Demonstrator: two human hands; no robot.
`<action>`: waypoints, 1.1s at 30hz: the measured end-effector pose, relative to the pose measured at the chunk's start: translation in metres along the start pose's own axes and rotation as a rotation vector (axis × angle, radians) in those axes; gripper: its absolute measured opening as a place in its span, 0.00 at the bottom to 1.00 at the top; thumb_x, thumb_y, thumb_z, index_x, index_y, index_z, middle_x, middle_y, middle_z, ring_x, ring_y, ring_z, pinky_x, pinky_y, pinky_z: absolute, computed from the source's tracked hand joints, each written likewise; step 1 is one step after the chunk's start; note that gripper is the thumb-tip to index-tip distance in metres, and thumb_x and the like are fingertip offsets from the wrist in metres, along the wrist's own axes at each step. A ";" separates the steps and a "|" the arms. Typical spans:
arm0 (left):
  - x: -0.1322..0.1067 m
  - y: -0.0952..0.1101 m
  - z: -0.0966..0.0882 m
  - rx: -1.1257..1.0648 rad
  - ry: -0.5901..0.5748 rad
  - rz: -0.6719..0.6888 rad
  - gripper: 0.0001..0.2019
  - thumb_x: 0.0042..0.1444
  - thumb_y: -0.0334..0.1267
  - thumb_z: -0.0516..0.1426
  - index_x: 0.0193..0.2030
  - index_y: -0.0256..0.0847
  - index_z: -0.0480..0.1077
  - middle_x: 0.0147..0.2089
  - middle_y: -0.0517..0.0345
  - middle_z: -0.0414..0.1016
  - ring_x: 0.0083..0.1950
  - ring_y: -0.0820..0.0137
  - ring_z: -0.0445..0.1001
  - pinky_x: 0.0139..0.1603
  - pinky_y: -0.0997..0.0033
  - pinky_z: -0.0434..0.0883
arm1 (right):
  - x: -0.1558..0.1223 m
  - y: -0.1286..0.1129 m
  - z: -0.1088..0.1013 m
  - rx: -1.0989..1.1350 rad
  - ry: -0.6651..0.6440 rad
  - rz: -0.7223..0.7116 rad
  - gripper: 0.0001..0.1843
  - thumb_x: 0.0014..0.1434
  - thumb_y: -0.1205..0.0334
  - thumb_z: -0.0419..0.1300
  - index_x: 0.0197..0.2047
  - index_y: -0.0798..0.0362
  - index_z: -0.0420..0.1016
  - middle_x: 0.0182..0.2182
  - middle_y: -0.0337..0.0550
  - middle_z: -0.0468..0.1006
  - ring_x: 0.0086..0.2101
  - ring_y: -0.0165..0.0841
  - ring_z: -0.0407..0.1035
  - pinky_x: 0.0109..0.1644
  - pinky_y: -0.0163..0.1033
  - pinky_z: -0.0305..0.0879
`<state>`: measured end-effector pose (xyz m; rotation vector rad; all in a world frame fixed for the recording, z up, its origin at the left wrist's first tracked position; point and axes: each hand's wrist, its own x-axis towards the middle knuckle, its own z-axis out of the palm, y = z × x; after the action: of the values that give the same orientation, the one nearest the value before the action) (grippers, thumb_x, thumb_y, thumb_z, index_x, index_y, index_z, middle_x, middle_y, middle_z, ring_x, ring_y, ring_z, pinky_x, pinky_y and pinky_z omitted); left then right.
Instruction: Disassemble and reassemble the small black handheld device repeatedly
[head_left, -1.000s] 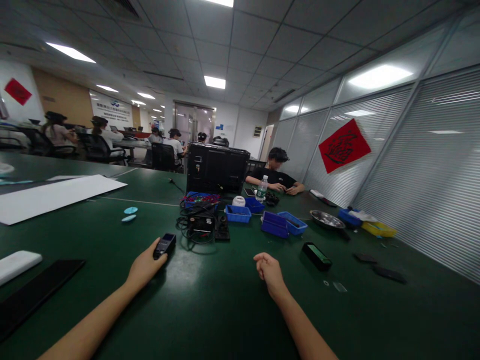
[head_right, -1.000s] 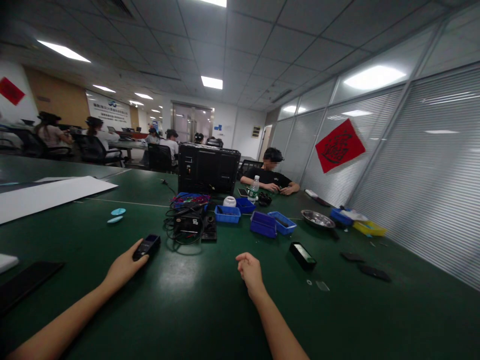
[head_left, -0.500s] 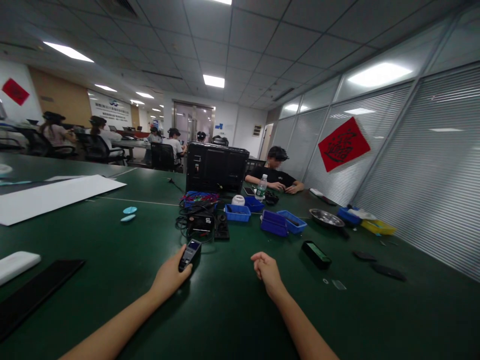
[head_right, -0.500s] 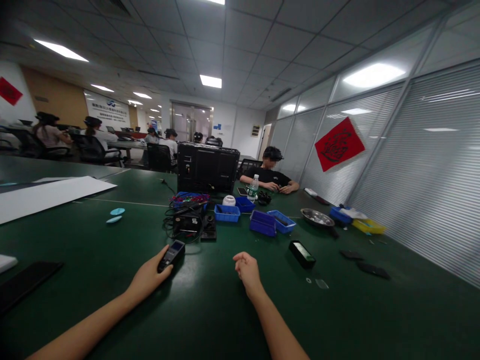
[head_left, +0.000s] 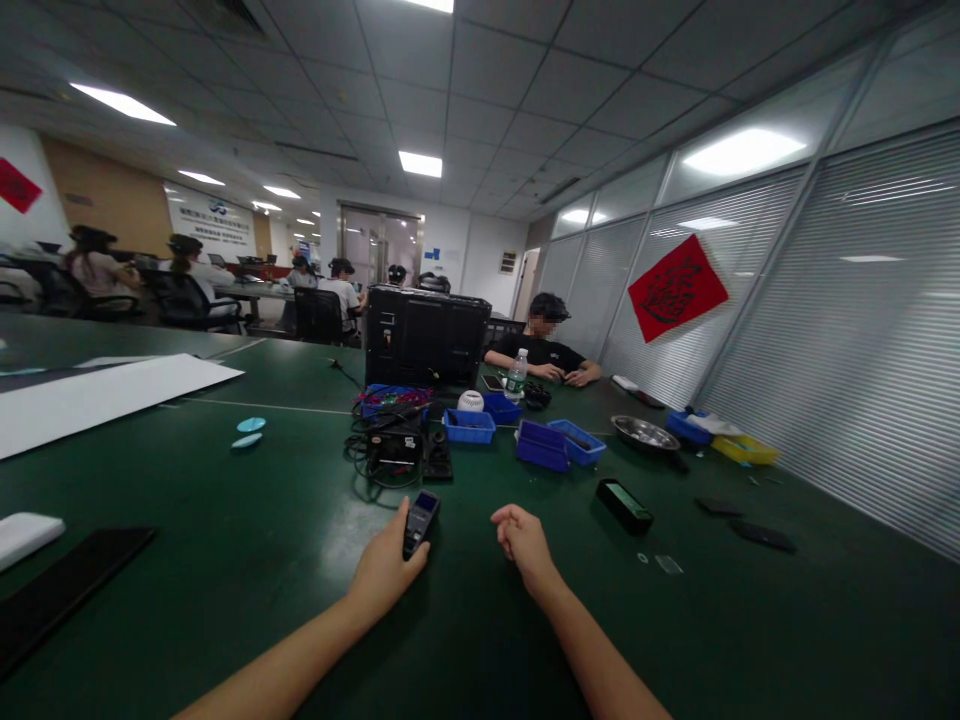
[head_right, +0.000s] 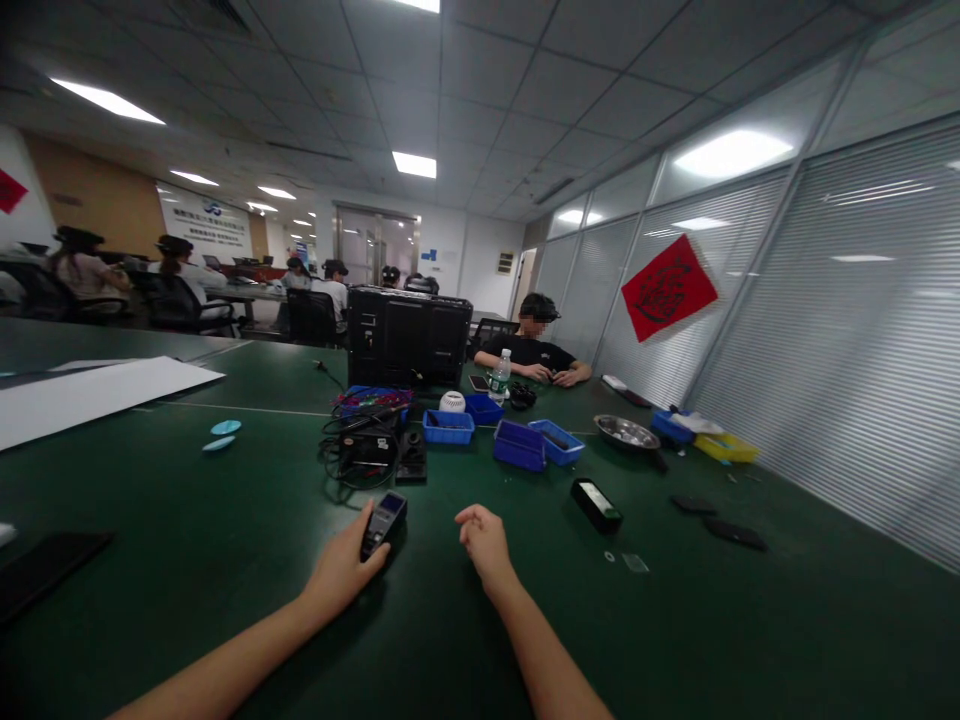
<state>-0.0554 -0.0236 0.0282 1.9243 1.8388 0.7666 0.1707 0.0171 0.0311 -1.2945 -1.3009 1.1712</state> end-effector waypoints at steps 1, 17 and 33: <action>0.001 0.003 0.005 -0.008 0.007 0.003 0.37 0.51 0.47 0.49 0.64 0.35 0.40 0.58 0.44 0.61 0.54 0.60 0.65 0.50 0.67 0.61 | 0.001 0.002 0.001 -0.011 0.006 -0.004 0.09 0.43 0.64 0.48 0.28 0.54 0.67 0.15 0.32 0.62 0.15 0.23 0.50 0.18 0.30 0.44; 0.010 0.073 0.087 -0.357 -0.064 0.152 0.41 0.40 0.29 0.52 0.63 0.29 0.39 0.66 0.44 0.44 0.66 0.65 0.44 0.64 0.70 0.46 | -0.001 -0.003 0.000 -0.444 0.199 -0.246 0.19 0.49 0.58 0.53 0.44 0.54 0.67 0.38 0.47 0.71 0.35 0.36 0.66 0.40 0.38 0.61; 0.018 0.063 0.096 -0.896 -0.127 -0.019 0.41 0.38 0.17 0.47 0.62 0.37 0.44 0.58 0.44 0.59 0.58 0.68 0.61 0.51 0.72 0.64 | -0.001 -0.014 -0.020 -1.152 0.234 0.020 0.33 0.52 0.56 0.51 0.60 0.58 0.49 0.47 0.55 0.68 0.45 0.42 0.64 0.42 0.42 0.60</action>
<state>0.0532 -0.0013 -0.0070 1.3144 1.1202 1.1670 0.1894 0.0165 0.0474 -2.1443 -1.8449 0.1578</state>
